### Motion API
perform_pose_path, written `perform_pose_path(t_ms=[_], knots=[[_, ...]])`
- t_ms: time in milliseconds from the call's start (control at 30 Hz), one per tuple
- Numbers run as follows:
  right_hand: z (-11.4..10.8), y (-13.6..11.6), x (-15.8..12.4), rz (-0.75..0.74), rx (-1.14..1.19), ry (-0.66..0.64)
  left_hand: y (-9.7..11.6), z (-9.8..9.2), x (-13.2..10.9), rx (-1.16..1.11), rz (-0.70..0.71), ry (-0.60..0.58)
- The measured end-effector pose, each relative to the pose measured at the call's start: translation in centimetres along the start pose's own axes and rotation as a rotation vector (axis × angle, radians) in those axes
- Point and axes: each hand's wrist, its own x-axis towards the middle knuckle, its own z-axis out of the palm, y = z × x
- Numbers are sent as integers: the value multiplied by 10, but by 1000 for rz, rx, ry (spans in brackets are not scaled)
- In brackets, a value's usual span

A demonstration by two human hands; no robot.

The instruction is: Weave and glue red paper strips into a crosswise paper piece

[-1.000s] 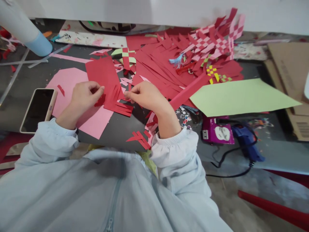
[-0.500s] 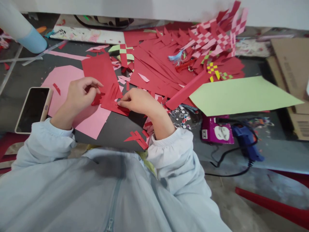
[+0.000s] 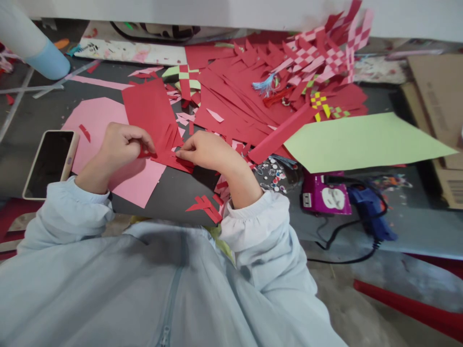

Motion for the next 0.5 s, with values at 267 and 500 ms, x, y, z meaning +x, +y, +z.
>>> perform_pose_path(t_ms=[267, 500], knots=[[-1, -4, -1, 0, -1, 12, 1, -2, 1, 94, -12, -54], [-3, -2, 0, -68, 65, 155, 2, -1, 5, 162, 23, -110]])
